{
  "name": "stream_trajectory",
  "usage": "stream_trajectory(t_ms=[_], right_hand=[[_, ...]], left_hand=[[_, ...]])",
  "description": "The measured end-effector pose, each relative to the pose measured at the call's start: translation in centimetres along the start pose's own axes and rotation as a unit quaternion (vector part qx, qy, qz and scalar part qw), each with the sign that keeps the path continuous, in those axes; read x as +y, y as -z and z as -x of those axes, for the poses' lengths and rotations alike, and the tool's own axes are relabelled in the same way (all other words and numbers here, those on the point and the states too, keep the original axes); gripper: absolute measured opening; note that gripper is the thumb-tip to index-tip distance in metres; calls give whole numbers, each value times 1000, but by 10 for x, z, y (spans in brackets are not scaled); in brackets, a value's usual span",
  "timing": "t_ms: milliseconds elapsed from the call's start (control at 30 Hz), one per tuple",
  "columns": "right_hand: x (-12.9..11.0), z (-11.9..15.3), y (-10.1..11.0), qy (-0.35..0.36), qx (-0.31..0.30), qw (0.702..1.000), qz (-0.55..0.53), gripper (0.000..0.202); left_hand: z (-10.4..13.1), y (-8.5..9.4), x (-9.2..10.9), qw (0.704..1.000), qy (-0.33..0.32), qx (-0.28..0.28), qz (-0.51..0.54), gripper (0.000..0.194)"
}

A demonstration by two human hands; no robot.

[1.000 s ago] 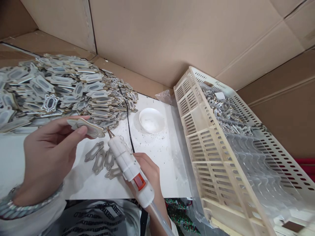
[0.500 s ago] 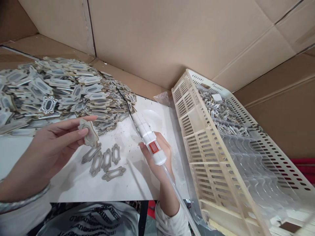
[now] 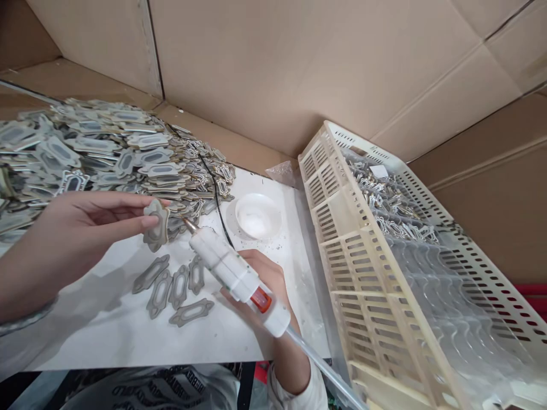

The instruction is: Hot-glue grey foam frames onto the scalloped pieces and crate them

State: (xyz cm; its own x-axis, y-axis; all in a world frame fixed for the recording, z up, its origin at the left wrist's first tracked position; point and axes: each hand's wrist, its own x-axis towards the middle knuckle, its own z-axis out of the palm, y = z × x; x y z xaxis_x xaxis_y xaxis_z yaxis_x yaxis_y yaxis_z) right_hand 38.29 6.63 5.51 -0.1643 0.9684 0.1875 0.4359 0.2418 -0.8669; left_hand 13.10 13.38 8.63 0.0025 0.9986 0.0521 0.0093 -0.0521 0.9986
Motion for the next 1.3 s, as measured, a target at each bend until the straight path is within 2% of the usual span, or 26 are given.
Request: stream_trajectory(t_ms=[100,167,300,400,633,1100,1300], right_hand=[[-6,0,-2,25,-29,999,-33,19],[-8,0,-2,18,-42,998,-36,19],[-8,1,-2,-16,-41,999,-13,21],[-6,2,-2,-14,-30,999,4,23],[-9,2,-2,-11,-42,999,-1,15],[-10,-1,-6,6,-27,1000,6,13],[-3,3,-7,-8,-19,1000,20,16]], left_hand=[[2,0,-1,1000,13,-22,15,18],[3,0,0,999,26,-29,21,21],[4,1,0,997,52,-47,39,25],[4,2,-1,994,64,-62,54,25],[5,3,-8,994,60,-67,55,27],[5,2,-7,994,64,-65,65,28],[4,2,-6,994,59,-66,65,26]])
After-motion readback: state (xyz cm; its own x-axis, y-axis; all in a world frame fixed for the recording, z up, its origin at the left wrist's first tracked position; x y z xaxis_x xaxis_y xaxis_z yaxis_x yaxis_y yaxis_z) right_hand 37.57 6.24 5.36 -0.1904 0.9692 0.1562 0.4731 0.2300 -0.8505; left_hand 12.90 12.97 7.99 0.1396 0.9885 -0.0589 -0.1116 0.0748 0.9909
